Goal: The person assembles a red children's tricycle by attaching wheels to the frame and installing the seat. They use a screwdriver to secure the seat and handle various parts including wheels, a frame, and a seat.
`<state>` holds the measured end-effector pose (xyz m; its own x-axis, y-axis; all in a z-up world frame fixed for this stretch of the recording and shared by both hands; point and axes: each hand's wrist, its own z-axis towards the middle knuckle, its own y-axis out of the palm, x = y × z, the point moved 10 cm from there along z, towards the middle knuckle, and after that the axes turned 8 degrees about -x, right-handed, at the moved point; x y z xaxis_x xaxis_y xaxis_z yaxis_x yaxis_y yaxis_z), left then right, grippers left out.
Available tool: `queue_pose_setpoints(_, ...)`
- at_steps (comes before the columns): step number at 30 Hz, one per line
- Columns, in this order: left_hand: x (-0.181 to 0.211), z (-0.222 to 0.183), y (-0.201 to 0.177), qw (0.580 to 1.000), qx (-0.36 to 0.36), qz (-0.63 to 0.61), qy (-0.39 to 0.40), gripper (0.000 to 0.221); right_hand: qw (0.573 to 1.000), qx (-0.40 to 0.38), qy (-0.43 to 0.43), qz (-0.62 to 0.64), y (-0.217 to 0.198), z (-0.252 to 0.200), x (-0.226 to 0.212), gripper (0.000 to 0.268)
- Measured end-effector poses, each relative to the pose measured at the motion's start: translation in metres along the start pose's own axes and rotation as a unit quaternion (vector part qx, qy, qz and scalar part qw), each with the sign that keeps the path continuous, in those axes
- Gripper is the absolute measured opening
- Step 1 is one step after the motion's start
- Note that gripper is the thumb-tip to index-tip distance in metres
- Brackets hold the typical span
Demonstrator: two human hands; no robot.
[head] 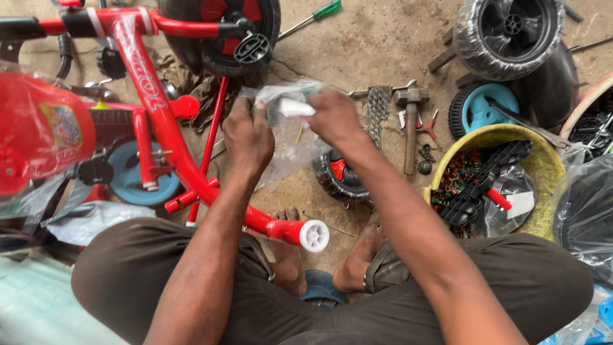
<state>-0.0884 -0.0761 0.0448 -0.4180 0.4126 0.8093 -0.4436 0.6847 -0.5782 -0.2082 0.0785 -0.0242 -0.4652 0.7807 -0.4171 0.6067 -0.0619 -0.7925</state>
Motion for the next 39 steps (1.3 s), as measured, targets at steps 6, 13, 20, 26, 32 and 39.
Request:
queue_pose_setpoints(6, -0.001, 0.004, -0.017, 0.991, 0.104, 0.038, 0.076, 0.025, 0.952, 0.054, -0.093, 0.285, 0.008, 0.021, -0.04, 0.053)
queue_pose_setpoints(13, -0.017, 0.014, -0.04, 0.988, 0.155, -0.017, 0.013, 0.053, 0.989, 0.029, 0.131, 0.068, 0.052, -0.108, 0.099, 0.106)
queue_pose_setpoints(20, 0.043, -0.016, -0.032, 0.964, 0.173, 0.099, 0.178, 0.055, 0.992, 0.001, 0.129, 0.0, 0.152, -0.11, 0.103, 0.135)
queue_pose_setpoints(26, 0.062, -0.018, -0.014, 0.976, 0.081, 0.021, 0.201, 0.031, 0.993, 0.081, 0.078, -0.029, 0.135, -0.106, 0.101, 0.117)
queue_pose_setpoints(32, 0.029, -0.004, 0.04, 0.986, -0.086, 0.007, 0.142, 0.029, 0.827, 0.196, 0.127, 0.512, 0.124, -0.09, 0.211, 0.08)
queue_pose_setpoints(39, 0.022, -0.013, 0.105, 0.968, -0.224, -0.011, 0.115, 0.048, 0.538, 0.104, -0.115, 0.828, 0.04, -0.115, 0.144, 0.059)
